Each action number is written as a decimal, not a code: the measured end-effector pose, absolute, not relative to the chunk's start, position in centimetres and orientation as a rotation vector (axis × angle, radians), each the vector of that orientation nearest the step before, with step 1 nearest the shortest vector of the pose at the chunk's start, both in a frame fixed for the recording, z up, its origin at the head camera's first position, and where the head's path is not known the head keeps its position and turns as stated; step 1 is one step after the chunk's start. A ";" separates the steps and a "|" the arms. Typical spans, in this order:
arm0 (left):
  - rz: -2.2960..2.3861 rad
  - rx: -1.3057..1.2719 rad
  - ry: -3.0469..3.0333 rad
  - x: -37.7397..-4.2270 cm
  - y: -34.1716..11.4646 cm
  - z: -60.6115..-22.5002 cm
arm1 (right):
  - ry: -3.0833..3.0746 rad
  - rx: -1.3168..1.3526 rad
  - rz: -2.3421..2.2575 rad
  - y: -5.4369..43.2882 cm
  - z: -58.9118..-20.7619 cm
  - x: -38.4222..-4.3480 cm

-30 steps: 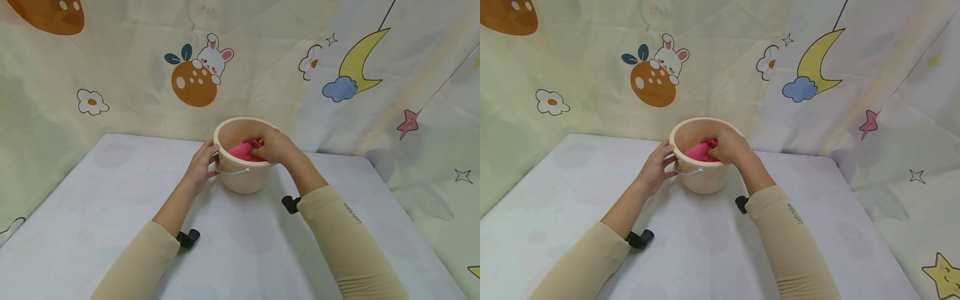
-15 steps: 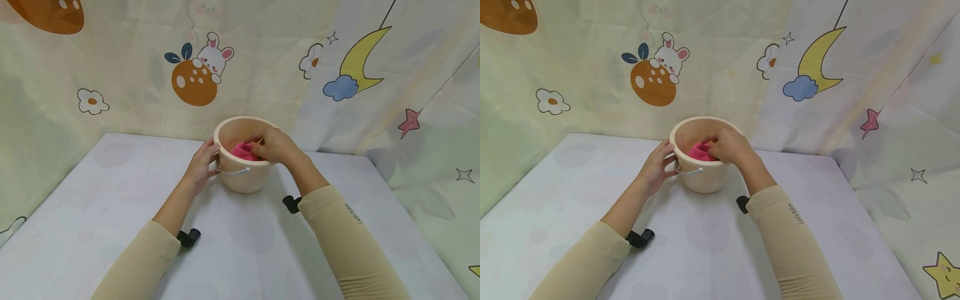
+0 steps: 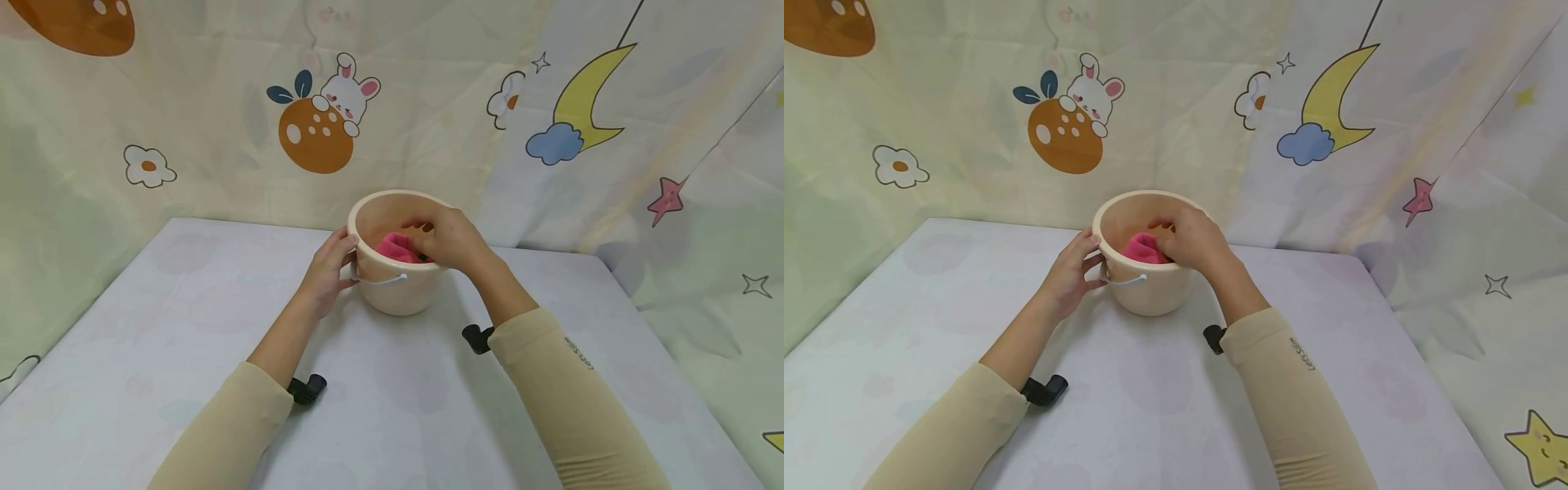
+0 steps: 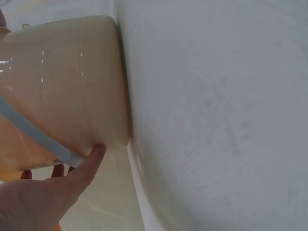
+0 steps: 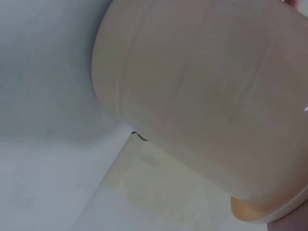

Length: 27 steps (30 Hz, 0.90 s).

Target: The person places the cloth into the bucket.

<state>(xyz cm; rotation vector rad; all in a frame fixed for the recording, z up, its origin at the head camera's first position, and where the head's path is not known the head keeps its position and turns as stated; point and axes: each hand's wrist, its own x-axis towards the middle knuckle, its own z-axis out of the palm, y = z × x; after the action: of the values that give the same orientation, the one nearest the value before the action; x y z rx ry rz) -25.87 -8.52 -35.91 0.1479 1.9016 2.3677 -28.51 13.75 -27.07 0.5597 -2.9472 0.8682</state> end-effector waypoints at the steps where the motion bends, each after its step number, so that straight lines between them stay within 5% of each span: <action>1: 2.366 0.149 1.903 -25.8 -8.5 -35.9 | -2.939 0.557 0.870 13.8 -27.1 -28.5; 27: 1.932 0.226 2.476 -25.8 -10.9 -34.3 | -2.342 0.575 0.886 14.8 -28.9 -27.6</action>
<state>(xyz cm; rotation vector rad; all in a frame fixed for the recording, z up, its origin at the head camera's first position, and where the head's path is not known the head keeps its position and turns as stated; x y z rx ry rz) -25.75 -10.93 -34.27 0.2260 2.4761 1.9322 -27.55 14.78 -28.90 0.5754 -2.3422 0.8864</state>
